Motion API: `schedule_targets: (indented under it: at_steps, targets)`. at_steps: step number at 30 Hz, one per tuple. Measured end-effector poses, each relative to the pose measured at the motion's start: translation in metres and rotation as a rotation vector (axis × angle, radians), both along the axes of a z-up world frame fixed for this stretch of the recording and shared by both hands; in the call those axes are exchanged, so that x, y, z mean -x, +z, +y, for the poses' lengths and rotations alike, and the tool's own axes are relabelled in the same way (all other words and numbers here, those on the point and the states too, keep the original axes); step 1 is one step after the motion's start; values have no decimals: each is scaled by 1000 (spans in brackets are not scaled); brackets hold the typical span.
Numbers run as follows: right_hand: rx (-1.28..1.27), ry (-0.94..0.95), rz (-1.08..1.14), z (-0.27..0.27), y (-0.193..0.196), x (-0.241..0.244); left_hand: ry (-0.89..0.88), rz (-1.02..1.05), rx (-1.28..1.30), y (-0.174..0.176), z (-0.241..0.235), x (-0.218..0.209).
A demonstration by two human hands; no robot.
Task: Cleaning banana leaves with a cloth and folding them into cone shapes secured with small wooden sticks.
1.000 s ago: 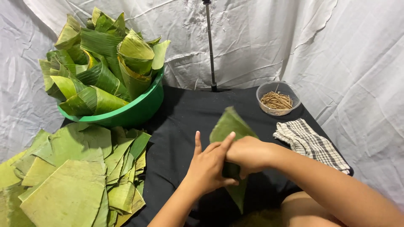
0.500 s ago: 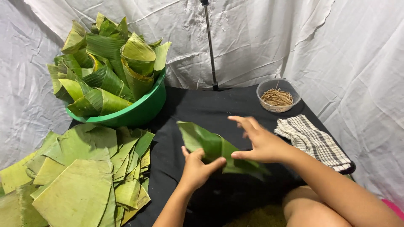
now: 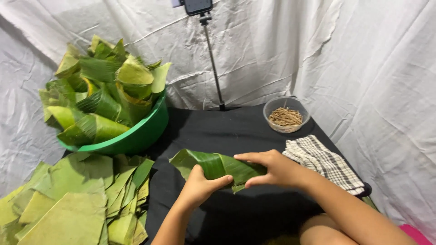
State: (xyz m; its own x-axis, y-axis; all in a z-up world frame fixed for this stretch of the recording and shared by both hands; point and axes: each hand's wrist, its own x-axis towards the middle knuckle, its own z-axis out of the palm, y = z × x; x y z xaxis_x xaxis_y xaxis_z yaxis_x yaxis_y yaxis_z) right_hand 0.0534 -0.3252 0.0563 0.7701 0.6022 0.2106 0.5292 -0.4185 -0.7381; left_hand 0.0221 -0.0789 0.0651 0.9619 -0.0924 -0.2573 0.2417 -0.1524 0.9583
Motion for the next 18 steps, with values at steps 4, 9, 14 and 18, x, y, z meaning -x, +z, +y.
schedule_targets:
  at_steps: [4,9,14,18]
  targets:
    - [60,7,-195,-17,-15,-2,-36,-59,152,-27,-14,-18]
    - [209,-73,-356,-40,-25,-7,-52,-88,147,-33,-49,-29]
    - [136,-171,-464,-84,-17,-28,-16,-202,110,-46,-72,-73]
    - [-18,-561,-452,-140,-35,-77,321,-330,11,-53,-100,-119]
